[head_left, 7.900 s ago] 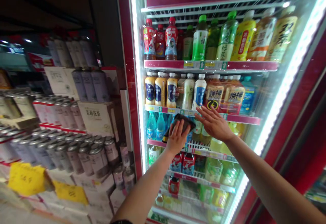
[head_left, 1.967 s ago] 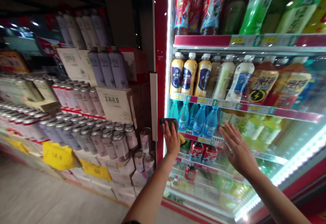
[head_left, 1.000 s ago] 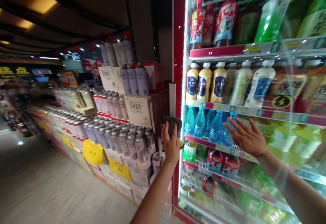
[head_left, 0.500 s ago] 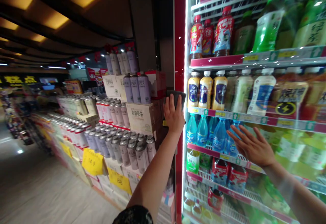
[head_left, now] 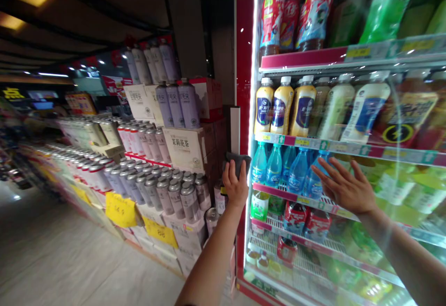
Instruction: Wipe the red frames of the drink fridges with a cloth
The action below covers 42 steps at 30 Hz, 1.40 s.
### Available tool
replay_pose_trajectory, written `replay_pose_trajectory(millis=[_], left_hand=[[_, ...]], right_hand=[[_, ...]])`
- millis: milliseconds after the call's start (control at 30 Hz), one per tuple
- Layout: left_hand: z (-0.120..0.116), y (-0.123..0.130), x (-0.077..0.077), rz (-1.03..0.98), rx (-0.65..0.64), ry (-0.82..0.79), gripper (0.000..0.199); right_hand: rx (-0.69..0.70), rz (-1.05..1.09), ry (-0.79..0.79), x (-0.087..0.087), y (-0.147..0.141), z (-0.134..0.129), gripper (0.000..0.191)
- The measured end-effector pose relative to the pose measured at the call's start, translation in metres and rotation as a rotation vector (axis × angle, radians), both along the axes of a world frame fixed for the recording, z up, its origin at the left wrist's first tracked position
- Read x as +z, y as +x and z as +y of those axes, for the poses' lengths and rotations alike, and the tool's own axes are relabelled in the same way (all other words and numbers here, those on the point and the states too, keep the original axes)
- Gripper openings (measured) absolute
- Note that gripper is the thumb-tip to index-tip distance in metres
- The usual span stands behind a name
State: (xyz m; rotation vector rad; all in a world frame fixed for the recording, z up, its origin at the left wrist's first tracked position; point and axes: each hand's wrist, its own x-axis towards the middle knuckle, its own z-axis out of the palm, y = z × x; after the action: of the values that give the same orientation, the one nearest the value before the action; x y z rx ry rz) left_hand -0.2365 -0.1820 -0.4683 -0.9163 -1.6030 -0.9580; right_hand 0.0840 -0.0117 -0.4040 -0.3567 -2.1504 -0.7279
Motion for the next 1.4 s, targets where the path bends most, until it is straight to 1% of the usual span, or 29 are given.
replay_pose_trajectory(millis=[100,167,233,333,400,467,567,633,667,733,767,833,867,900,933,967,1033,1100,1133,1167,1200,1233,1300,1367,1400], left_hand=[[-0.007,0.001,-0.045,-0.015,0.016,-0.033,0.045],[-0.014,0.003,-0.068,-0.029,0.01,-0.055,0.044],[-0.021,0.005,-0.083,-0.036,0.0,-0.077,0.045],[-0.031,0.006,-0.093,-0.04,-0.024,-0.099,0.049],[-0.038,0.01,-0.095,-0.048,-0.039,-0.11,0.055],[-0.047,0.019,-0.097,-0.087,-0.072,-0.132,0.063],[-0.054,0.045,-0.099,-0.118,-0.165,-0.145,0.073],[-0.049,0.062,-0.094,-0.049,-0.239,-0.161,0.076],[-0.042,0.069,-0.087,-0.006,-0.269,-0.179,0.076],[-0.021,0.075,-0.067,0.013,-0.296,-0.208,0.077],[-0.008,0.075,-0.054,-0.022,-0.286,-0.197,0.075],[0.018,0.072,-0.031,-0.184,-0.226,-0.113,0.072],[0.03,0.07,-0.025,-0.236,-0.207,-0.072,0.072],[0.039,0.069,-0.022,-0.279,-0.19,-0.036,0.071],[0.045,0.068,-0.025,-0.306,-0.18,-0.012,0.071],[0.048,0.069,-0.032,-0.325,-0.173,0.001,0.07],[0.048,0.073,-0.056,-0.379,-0.161,0.004,0.066],[0.043,0.075,-0.08,-0.466,-0.149,0.011,0.065],[0.041,0.076,-0.087,-0.506,-0.14,0.021,0.065],[0.04,0.076,-0.091,-0.536,-0.129,0.037,0.066],[0.041,0.077,-0.09,-0.554,-0.115,0.054,0.066],[0.044,0.078,-0.086,-0.561,-0.099,0.072,0.066],[0.054,0.085,-0.072,-0.56,-0.077,0.097,0.066],[0.064,0.097,-0.062,-0.521,-0.101,0.078,0.065],[0.067,0.104,-0.061,-0.48,-0.132,0.042,0.065]], right_hand=[[-0.026,-0.012,-0.016,-0.001,0.001,0.0,0.067],[-0.034,-0.019,-0.01,-0.001,0.002,0.0,0.068],[-0.038,-0.017,-0.011,-0.001,0.002,-0.001,0.069],[-0.045,-0.013,-0.05,-0.001,0.002,-0.002,0.069],[-0.049,-0.013,-0.057,-0.001,0.002,-0.002,0.069],[-0.051,-0.013,-0.028,-0.001,0.003,-0.002,0.07],[-0.054,-0.006,0.033,0.0,0.003,-0.002,0.072],[-0.053,-0.01,0.056,0.001,0.003,-0.002,0.073],[-0.051,-0.015,0.065,0.002,0.002,-0.002,0.073],[-0.04,-0.012,0.073,0.003,0.001,-0.002,0.071],[-0.029,-0.004,0.079,0.004,0.001,-0.003,0.069],[0.006,0.011,0.1,0.006,0.0,-0.003,0.065],[0.024,0.013,0.109,0.007,-0.001,-0.004,0.064],[0.04,0.011,0.116,0.008,-0.001,-0.004,0.062],[0.053,0.004,0.119,0.009,-0.001,-0.004,0.062],[0.063,-0.001,0.118,0.01,-0.001,-0.004,0.061],[0.079,-0.002,0.108,0.012,-0.001,-0.004,0.06],[0.1,0.0,0.095,0.014,-0.001,-0.004,0.06],[0.114,0.002,0.089,0.014,0.0,-0.004,0.06],[0.128,0.002,0.083,0.015,0.0,-0.004,0.06],[0.143,0.001,0.077,0.015,0.0,-0.003,0.061],[0.158,0.0,0.072,0.016,0.0,-0.003,0.061],[0.179,0.0,0.065,0.017,0.001,-0.003,0.062],[0.192,-0.002,0.06,0.018,0.001,-0.002,0.064],[0.2,0.0,0.061,0.018,0.001,-0.001,0.066]])
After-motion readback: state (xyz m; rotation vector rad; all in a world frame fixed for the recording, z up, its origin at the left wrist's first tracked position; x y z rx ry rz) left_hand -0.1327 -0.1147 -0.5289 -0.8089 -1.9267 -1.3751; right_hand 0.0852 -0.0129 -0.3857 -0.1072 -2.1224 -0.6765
